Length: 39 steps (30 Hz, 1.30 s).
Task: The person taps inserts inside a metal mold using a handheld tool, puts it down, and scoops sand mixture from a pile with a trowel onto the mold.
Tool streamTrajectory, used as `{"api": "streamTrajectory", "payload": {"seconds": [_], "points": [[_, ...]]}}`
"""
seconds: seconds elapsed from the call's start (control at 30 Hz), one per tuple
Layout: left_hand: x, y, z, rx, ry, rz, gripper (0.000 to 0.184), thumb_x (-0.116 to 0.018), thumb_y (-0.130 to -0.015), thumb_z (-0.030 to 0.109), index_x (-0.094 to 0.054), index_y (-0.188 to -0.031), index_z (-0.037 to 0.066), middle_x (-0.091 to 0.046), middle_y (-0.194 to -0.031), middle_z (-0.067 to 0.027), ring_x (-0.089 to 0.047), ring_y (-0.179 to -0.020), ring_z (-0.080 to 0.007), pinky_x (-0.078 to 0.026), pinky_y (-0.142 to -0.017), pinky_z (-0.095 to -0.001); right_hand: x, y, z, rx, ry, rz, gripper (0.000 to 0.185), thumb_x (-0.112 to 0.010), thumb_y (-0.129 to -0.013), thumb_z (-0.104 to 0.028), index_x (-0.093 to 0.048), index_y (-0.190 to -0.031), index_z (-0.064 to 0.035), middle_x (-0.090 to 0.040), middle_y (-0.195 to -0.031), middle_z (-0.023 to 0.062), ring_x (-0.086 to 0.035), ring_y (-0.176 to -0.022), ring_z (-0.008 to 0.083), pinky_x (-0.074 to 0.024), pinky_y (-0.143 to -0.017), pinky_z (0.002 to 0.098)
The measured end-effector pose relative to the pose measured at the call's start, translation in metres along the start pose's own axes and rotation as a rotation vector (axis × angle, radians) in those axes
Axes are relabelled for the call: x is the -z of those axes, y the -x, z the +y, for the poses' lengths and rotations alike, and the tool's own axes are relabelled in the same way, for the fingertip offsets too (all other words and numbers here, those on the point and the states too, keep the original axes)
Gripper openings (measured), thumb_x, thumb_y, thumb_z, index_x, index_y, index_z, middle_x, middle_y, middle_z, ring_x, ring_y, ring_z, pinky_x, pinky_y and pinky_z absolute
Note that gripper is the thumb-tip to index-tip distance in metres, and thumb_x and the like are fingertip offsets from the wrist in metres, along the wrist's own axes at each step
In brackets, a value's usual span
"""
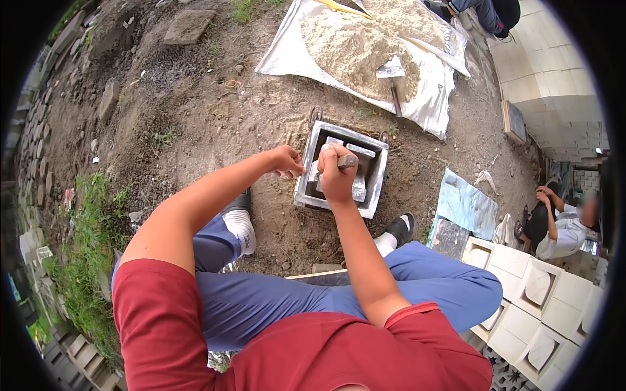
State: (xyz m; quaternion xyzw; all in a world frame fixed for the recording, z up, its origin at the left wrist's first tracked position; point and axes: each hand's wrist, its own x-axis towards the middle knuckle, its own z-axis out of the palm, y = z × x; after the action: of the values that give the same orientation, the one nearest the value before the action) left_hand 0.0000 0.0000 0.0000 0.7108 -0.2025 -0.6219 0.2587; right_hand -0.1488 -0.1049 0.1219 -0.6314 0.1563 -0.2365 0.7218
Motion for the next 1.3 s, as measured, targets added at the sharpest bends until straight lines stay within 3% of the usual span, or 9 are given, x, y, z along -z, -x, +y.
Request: {"api": "streamTrajectory", "payload": {"seconds": [0.17,0.4,0.53,0.7,0.8,0.97,1.1,1.17,1.3], "points": [[-0.005,-0.009,0.02,-0.045,0.053,-0.036,0.031,-0.081,-0.088,0.034,-0.07,-0.111,0.017,-0.077,-0.102,0.002,-0.078,-0.091,-0.0183,-0.053,-0.081,-0.0445,0.015,0.022,0.039,0.217,0.397,-0.066,0.038,-0.054,-0.1,-0.015,-0.043,-0.065,-0.0018,-0.039,-0.057,0.001,-0.038,-0.054,0.0102,-0.0299,-0.051,0.0333],[-0.007,0.003,0.003,-0.015,0.302,-0.131,0.02,-0.071,-0.098,0.019,-0.059,-0.107,0.007,-0.073,-0.103,-0.0094,-0.077,-0.09,-0.0274,-0.064,-0.079,-0.0459,0.007,0.007,0.027,0.037,0.037,0.046,0.039,-0.053,-0.102,-0.011,-0.043,-0.065,-0.0067,-0.041,-0.059,-0.0051,-0.033,-0.053,0.0044,-0.0276,-0.048,0.0277],[-0.01,-0.002,-0.006,-0.042,0.443,-0.194,0.015,-0.069,-0.1,0.016,-0.06,-0.106,0.005,-0.073,-0.103,-0.011,-0.076,-0.087,-0.0273,-0.066,-0.079,-0.0446,0.003,0.016,0.014,0.12,0.202,0.016,0.04,-0.051,-0.102,-0.012,-0.042,-0.063,-0.0064,-0.041,-0.058,-0.0049,-0.035,-0.053,0.0049,-0.0269,-0.048,0.0286],[-0.012,-0.007,-0.018,-0.074,0.546,-0.214,0.017,-0.066,-0.101,0.017,-0.061,-0.114,0.007,-0.073,-0.106,-0.0093,-0.075,-0.095,-0.0252,-0.063,-0.087,-0.0448,0.001,0.028,0.039,0.143,0.319,-0.075,0.036,-0.055,-0.098,-0.013,-0.043,-0.066,-0.0003,-0.036,-0.057,0.0057,-0.036,-0.054,0.0114,-0.0308,-0.051,0.036],[-0.015,0.0,-0.016,-0.107,0.597,-0.16,0.016,-0.071,-0.098,0.014,-0.062,-0.107,0.005,-0.07,-0.101,-0.0094,-0.073,-0.086,-0.0241,-0.066,-0.077,-0.0418,-0.004,0.024,0.033,0.092,0.253,-0.015,0.037,-0.056,-0.099,-0.013,-0.046,-0.065,-0.0019,-0.039,-0.057,0.0011,-0.037,-0.053,0.0095,-0.0305,-0.05,0.0324],[-0.02,0.004,-0.013,-0.112,0.616,-0.133,0.021,-0.07,-0.098,0.012,-0.063,-0.116,0.003,-0.071,-0.103,-0.0109,-0.075,-0.091,-0.0277,-0.066,-0.078,-0.0433,0.006,0.01,0.008,0.071,0.134,0.01,0.039,-0.052,-0.102,-0.01,-0.043,-0.064,-0.0058,-0.042,-0.058,-0.005,-0.035,-0.052,0.0045,-0.0283,-0.049,0.0271],[-0.019,0.006,-0.012,-0.132,0.556,-0.128,0.019,-0.068,-0.099,0.01,-0.062,-0.115,0.002,-0.07,-0.103,-0.0114,-0.075,-0.092,-0.0279,-0.066,-0.08,-0.0436,0.013,0.025,0.056,0.123,0.268,-0.031,0.042,-0.053,-0.102,-0.016,-0.04,-0.064,-0.0062,-0.04,-0.058,-0.0039,-0.036,-0.054,0.0054,-0.0283,-0.049,0.0294],[-0.019,0.001,-0.016,-0.168,0.57,-0.134,0.019,-0.068,-0.099,0.01,-0.063,-0.116,0.004,-0.07,-0.104,-0.0112,-0.075,-0.091,-0.027,-0.066,-0.08,-0.0435,0.015,0.03,0.052,0.148,0.383,-0.033,0.033,-0.055,-0.097,-0.014,-0.047,-0.069,0.0009,-0.041,-0.057,0.0122,-0.042,-0.052,0.019,-0.0337,-0.052,0.0382],[-0.019,0.009,-0.007,-0.138,0.532,-0.085,0.02,-0.068,-0.099,0.011,-0.063,-0.117,0.004,-0.07,-0.105,-0.0114,-0.075,-0.089,-0.0261,-0.066,-0.08,-0.0437,0.022,0.018,0.054,0.053,0.21,-0.02,0.033,-0.055,-0.098,-0.013,-0.047,-0.069,0.0009,-0.04,-0.056,0.0093,-0.042,-0.051,0.0143,-0.0323,-0.05,0.0367]]}}
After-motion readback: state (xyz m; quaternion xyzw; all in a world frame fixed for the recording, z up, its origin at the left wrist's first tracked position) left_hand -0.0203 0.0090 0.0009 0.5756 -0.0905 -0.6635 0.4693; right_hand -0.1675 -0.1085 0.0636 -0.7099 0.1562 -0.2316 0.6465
